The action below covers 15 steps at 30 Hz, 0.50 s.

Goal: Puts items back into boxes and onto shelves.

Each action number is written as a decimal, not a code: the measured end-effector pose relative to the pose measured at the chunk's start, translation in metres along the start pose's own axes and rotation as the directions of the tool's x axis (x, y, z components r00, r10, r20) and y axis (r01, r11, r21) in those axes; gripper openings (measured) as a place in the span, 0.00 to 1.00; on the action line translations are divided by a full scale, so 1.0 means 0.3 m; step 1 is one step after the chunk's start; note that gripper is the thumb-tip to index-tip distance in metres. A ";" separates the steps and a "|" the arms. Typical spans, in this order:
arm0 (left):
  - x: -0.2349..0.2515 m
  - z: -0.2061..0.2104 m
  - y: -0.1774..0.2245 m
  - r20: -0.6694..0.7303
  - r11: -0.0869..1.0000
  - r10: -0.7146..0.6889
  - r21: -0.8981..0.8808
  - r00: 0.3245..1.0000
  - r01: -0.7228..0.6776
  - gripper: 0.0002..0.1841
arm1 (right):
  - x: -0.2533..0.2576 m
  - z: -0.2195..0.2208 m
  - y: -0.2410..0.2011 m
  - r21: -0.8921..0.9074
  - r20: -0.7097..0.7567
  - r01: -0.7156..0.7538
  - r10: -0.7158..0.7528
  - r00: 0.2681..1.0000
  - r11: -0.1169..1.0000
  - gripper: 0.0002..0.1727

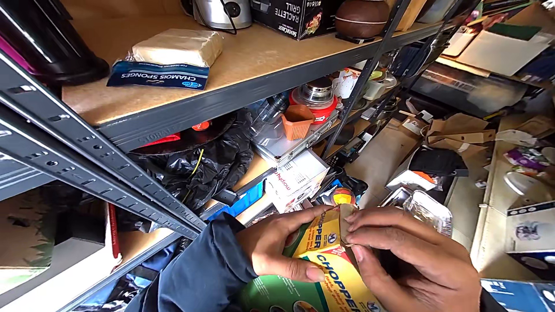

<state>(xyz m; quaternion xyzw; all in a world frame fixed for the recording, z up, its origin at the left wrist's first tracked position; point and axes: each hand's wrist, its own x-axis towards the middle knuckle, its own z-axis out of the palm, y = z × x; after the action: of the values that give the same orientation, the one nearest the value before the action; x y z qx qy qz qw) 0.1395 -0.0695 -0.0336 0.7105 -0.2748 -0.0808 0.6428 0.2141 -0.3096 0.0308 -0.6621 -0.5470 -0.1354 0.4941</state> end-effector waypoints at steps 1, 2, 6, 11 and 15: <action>-0.002 0.003 0.001 -0.003 1.000 -0.003 0.007 1.000 0.003 0.53 | -0.003 0.000 -0.005 -0.017 -0.008 -0.004 0.004 1.000 1.000 0.04; -0.004 0.005 0.002 -0.001 1.000 -0.008 0.011 1.000 0.008 0.53 | -0.007 0.000 -0.008 -0.032 -0.016 -0.009 0.009 1.000 0.999 0.04; -0.007 0.015 0.005 -0.020 1.000 -0.009 -0.002 1.000 0.009 0.54 | -0.015 -0.007 -0.016 -0.013 -0.027 0.000 0.000 1.000 1.000 0.04; -0.015 0.030 0.014 -0.044 0.999 -0.035 -0.039 0.998 0.034 0.51 | -0.024 -0.031 -0.022 0.025 -0.003 0.003 -0.002 1.000 1.000 0.04; -0.019 0.039 0.016 -0.054 0.997 -0.058 -0.049 0.997 0.055 0.51 | -0.033 -0.050 -0.030 0.051 0.012 -0.024 0.023 1.000 0.998 0.04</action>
<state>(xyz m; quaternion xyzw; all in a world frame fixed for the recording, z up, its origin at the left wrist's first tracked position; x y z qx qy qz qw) 0.1279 -0.0769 -0.0322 0.7046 -0.2346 -0.0856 0.6642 0.2082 -0.3284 0.0354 -0.6563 -0.5453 -0.1117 0.5094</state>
